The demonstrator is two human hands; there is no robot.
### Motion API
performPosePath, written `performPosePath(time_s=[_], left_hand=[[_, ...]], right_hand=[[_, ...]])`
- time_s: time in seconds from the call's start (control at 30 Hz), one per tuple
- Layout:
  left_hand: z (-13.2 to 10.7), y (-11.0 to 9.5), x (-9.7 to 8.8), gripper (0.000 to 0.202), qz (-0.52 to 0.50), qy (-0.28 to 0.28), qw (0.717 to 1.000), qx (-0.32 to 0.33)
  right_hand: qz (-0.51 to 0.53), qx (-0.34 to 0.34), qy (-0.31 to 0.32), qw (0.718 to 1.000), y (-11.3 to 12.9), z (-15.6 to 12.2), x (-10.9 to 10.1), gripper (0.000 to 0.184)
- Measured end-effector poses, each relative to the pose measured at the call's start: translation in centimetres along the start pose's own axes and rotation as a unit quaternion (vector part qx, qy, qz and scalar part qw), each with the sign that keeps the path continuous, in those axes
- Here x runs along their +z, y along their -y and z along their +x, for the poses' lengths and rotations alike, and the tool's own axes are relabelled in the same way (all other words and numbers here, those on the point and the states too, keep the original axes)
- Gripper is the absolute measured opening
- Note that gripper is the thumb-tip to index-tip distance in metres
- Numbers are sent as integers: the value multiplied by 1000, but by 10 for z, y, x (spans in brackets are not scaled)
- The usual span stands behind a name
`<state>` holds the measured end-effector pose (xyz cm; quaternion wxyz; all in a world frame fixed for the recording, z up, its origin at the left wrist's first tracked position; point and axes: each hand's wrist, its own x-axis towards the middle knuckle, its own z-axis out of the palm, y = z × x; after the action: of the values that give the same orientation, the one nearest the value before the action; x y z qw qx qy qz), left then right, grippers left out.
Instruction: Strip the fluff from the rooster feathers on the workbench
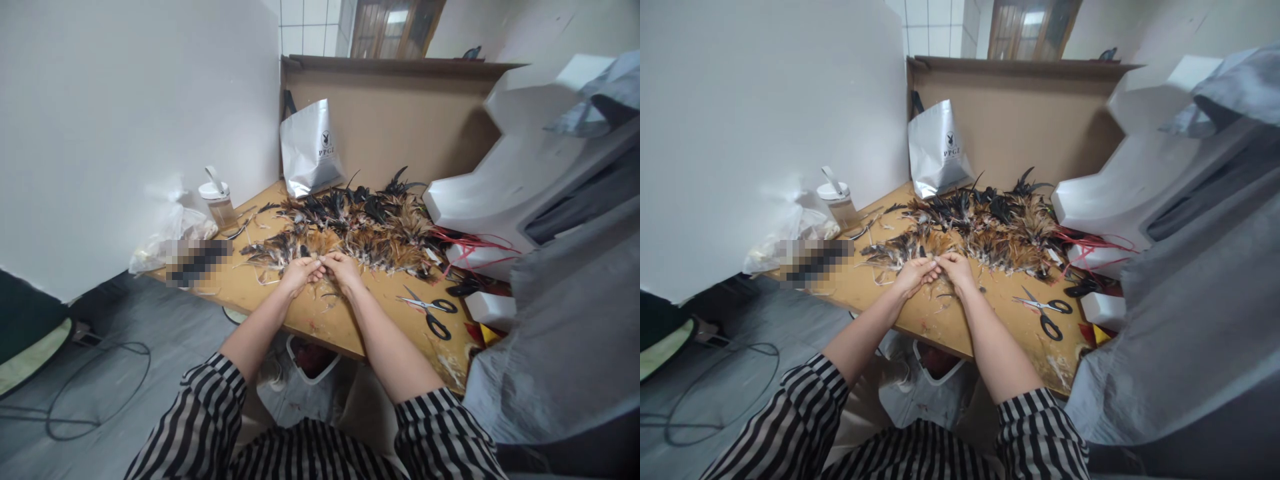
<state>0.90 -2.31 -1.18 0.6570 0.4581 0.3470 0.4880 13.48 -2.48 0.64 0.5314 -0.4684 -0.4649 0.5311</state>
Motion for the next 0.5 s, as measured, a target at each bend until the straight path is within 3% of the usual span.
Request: performPosePath(time_s=[0.07,0.17,0.23,0.33,0.5], left_hand=[[0,-1,-1,25,-7,-12,1000,0],[1,-2,-3,26,-19,-30,999,4],[1,-2,-4,26,-29,-37,999,11],[2,-1,-5,25,-49,-45,998,18],[3,-1,-7,24,-62,-51,997,18]], right_hand=[[-58,-16,5,998,5,5,-10,25],[-208,-109,-15,972,17,15,-31,19],[-361,-133,-12,923,26,18,-41,14],[-543,-118,21,831,38,14,-45,13],[-690,-71,65,718,41,2,-29,11]])
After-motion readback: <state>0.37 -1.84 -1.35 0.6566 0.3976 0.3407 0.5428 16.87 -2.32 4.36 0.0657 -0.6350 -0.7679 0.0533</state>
